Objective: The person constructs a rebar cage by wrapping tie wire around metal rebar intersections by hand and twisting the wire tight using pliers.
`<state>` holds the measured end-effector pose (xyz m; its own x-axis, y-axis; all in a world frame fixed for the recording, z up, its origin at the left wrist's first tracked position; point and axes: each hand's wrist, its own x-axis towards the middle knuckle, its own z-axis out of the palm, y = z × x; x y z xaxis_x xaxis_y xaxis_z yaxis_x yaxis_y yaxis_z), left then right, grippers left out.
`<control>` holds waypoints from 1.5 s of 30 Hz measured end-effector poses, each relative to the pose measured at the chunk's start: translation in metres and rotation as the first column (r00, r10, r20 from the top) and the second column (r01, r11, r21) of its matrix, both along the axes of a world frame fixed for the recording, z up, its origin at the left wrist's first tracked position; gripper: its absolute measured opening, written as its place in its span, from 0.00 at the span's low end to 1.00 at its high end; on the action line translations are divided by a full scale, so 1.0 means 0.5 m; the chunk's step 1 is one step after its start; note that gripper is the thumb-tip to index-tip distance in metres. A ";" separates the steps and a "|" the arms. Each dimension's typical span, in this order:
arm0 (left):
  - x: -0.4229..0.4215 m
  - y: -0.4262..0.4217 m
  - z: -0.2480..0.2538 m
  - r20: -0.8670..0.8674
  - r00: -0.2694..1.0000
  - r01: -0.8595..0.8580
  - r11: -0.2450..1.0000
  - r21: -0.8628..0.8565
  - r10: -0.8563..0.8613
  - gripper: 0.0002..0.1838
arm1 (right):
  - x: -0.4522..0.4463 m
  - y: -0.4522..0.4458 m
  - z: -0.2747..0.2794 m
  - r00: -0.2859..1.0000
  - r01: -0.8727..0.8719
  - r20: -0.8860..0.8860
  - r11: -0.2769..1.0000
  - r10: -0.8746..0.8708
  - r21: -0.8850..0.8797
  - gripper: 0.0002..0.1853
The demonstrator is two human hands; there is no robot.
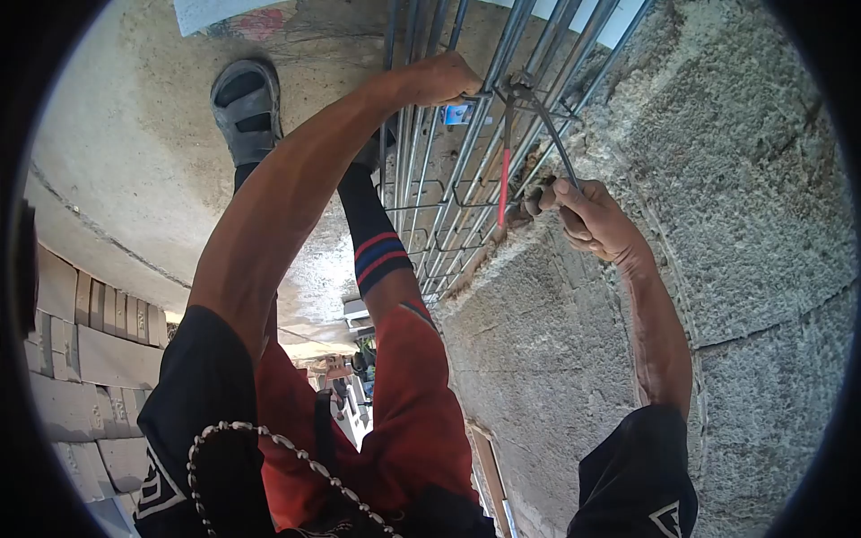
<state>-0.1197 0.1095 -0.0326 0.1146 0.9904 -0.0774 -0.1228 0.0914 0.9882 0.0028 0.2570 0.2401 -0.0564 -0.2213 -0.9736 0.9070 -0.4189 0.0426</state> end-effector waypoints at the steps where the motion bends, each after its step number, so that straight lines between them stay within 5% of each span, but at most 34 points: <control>1: -0.012 0.001 0.021 0.064 0.998 0.016 0.983 -0.184 -0.004 0.07 | -0.003 -0.019 0.020 0.998 -0.066 0.006 0.995 0.065 0.070 0.18; 3: -0.059 -0.001 0.089 0.157 0.987 0.065 0.857 -0.511 0.019 0.09 | -0.004 -0.056 0.050 0.983 -0.181 0.006 0.956 0.185 0.229 0.24; 4: -0.028 -0.021 0.088 -0.093 0.980 -0.196 0.916 -0.349 0.174 0.15 | 0.013 -0.076 0.067 0.993 -0.120 0.014 0.953 0.120 0.280 0.24; 6: -0.043 -0.053 0.173 -0.376 0.896 -0.356 0.890 -0.285 0.238 0.27 | 0.038 -0.132 0.112 0.999 -0.047 0.031 0.894 0.037 0.445 0.24; 8: -0.045 -0.090 0.215 -0.468 0.815 -0.452 0.880 -0.146 0.341 0.29 | 0.059 -0.182 0.147 0.990 0.136 -0.106 0.837 -0.094 0.530 0.24; 11: -0.101 -0.133 0.370 0.001 0.973 -0.205 0.871 -0.446 0.229 0.32 | 0.016 -0.257 0.208 0.952 0.299 -0.116 0.774 -0.284 0.559 0.26; 13: -0.106 -0.154 0.460 0.260 0.947 -0.067 0.906 -0.418 0.190 0.33 | -0.016 -0.314 0.237 0.921 0.385 -0.151 0.773 -0.360 0.504 0.26; 15: -0.091 -0.177 0.548 0.517 0.790 0.003 0.841 -0.541 0.330 0.34 | -0.042 -0.384 0.259 0.950 0.305 -0.087 0.825 -0.300 0.476 0.26; 16: -0.065 -0.192 0.577 0.421 0.765 -0.079 0.720 -0.689 0.487 0.30 | -0.067 -0.413 0.270 0.965 0.262 -0.125 0.834 -0.230 0.486 0.26; 18: -0.086 -0.206 0.608 0.488 0.731 0.035 0.687 -0.725 0.478 0.24 | -0.092 -0.476 0.285 0.977 0.207 -0.151 0.827 -0.150 0.523 0.23; 22: -0.126 -0.227 0.684 0.478 0.738 0.104 0.620 -0.777 0.475 0.19 | -0.149 -0.528 0.317 0.986 0.158 -0.164 0.557 -0.039 0.815 0.08; 25: -0.150 -0.250 0.721 0.375 0.845 0.091 0.589 -0.803 0.380 0.19 | -0.174 -0.551 0.350 0.990 0.141 -0.140 0.322 -0.024 0.936 0.14; 26: -0.157 -0.258 0.733 0.354 0.863 0.098 0.567 -0.818 0.361 0.20 | -0.172 -0.564 0.362 0.975 0.185 -0.133 0.326 -0.176 0.927 0.21; 27: -0.159 -0.264 0.744 0.333 0.878 0.102 0.547 -0.831 0.343 0.22 | -0.156 -0.575 0.356 0.992 0.098 -0.071 0.285 -0.106 0.953 0.21; 30: -0.153 -0.278 0.773 0.395 0.873 0.175 0.572 -0.801 0.287 0.23 | -0.136 -0.606 0.354 0.833 0.540 -0.261 0.615 -0.488 0.574 0.16; 33: -0.132 -0.320 0.771 0.382 0.910 0.219 0.598 -0.771 0.160 0.24 | -0.064 -0.687 0.334 0.701 0.707 -0.229 0.616 -0.675 0.348 0.17; 34: -0.144 -0.331 0.772 0.321 0.945 0.218 0.608 -0.763 0.064 0.23 | -0.027 -0.713 0.326 0.878 0.465 -0.153 0.730 -0.454 0.501 0.16; 35: -0.156 -0.343 0.770 0.252 0.967 0.217 0.619 -0.755 -0.032 0.22 | -0.001 -0.721 0.330 0.945 0.307 -0.117 0.708 -0.305 0.636 0.16; 37: -0.170 -0.419 0.740 -0.165 0.977 -0.032 0.677 -0.735 -0.133 0.23 | 0.101 -0.801 0.320 0.939 0.279 -0.045 0.681 -0.340 0.677 0.20; 38: -0.197 -0.423 0.756 -0.212 0.954 -0.024 0.650 -0.760 -0.213 0.24 | 0.182 -0.884 0.288 0.942 0.250 -0.005 0.690 -0.336 0.679 0.12; 39: -0.228 -0.423 0.771 -0.257 0.922 -0.022 0.625 -0.781 -0.289 0.24 | 0.205 -0.893 0.309 0.662 0.553 0.241 0.680 -0.710 0.482 0.11; 43: -0.278 -0.503 0.834 -0.544 0.784 -0.154 0.755 -0.637 -0.299 0.24 | 0.387 -1.080 0.329 0.140 0.800 0.520 0.405 -0.843 0.442 0.20; 45: -0.275 -0.495 0.876 -0.615 0.740 -0.155 0.822 -0.548 -0.271 0.23 | 0.415 -1.140 0.356 0.089 0.740 0.558 0.430 -0.825 0.518 0.19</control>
<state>-0.2574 -0.1380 0.4055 -0.1190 0.7442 -0.6573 0.5415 0.6035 0.5853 0.2102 -0.3129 0.4182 0.4808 -0.4051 -0.7776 -0.2577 -0.9130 0.3163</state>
